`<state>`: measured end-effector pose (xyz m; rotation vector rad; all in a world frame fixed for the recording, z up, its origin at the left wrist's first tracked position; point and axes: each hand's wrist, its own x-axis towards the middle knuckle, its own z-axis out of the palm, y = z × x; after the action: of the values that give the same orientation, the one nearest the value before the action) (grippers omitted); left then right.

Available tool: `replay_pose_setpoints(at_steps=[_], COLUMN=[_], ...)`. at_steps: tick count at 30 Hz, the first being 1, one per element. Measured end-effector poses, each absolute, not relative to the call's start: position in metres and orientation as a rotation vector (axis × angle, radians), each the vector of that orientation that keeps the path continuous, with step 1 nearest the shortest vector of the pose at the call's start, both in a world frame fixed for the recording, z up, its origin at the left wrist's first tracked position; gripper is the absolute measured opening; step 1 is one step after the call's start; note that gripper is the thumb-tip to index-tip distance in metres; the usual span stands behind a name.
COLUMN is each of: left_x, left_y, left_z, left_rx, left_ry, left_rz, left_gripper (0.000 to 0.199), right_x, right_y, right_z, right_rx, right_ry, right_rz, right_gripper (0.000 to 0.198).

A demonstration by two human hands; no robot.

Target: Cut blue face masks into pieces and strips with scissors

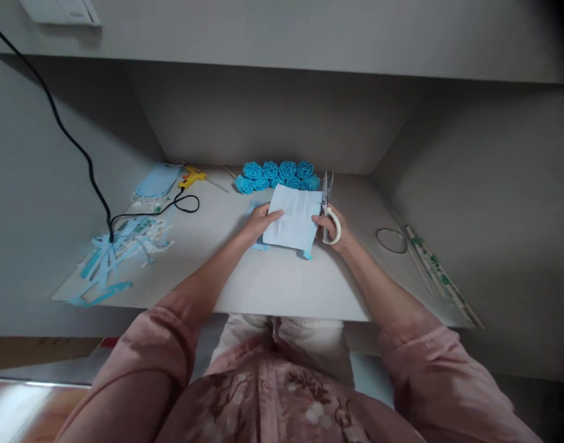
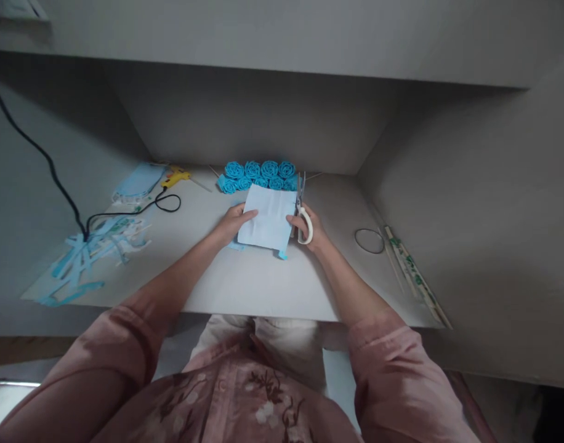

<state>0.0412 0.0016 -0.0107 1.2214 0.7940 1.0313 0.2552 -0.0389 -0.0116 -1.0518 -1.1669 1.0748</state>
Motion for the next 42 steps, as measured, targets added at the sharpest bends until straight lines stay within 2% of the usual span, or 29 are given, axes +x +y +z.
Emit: replay_pose_setpoints(at_steps=[3,8,27,36,42], left_x=[0.044,0.045,0.045,0.047,0.047], left_y=[-0.005,-0.009,-0.016,-0.016,-0.016], left_z=[-0.007,-0.006,-0.007,-0.006,-0.007], left_rx=[1.201,1.226,1.427,1.322,1.254], left_ry=[0.779,0.786,0.666,0.824,0.836], left_rz=[0.972,0.919,0.891,0.982,1.024], left_gripper=[0.053,0.060,0.062,0.061,0.061], right_x=[0.256,0.254,0.238,0.233,0.231], right_y=[-0.041,-0.042,-0.051,-0.049,-0.048], right_z=[-0.013,-0.013,-0.009,-0.012,-0.012], right_rx=[-1.042,-1.042,-0.991,-0.942,-0.938], right_ry=[-1.238,-1.259,-1.279,-1.167,-1.104], right_rz=[1.075,1.107,1.235,1.273,1.307], right_gripper=[0.037,0.040,0.041,0.046,0.041])
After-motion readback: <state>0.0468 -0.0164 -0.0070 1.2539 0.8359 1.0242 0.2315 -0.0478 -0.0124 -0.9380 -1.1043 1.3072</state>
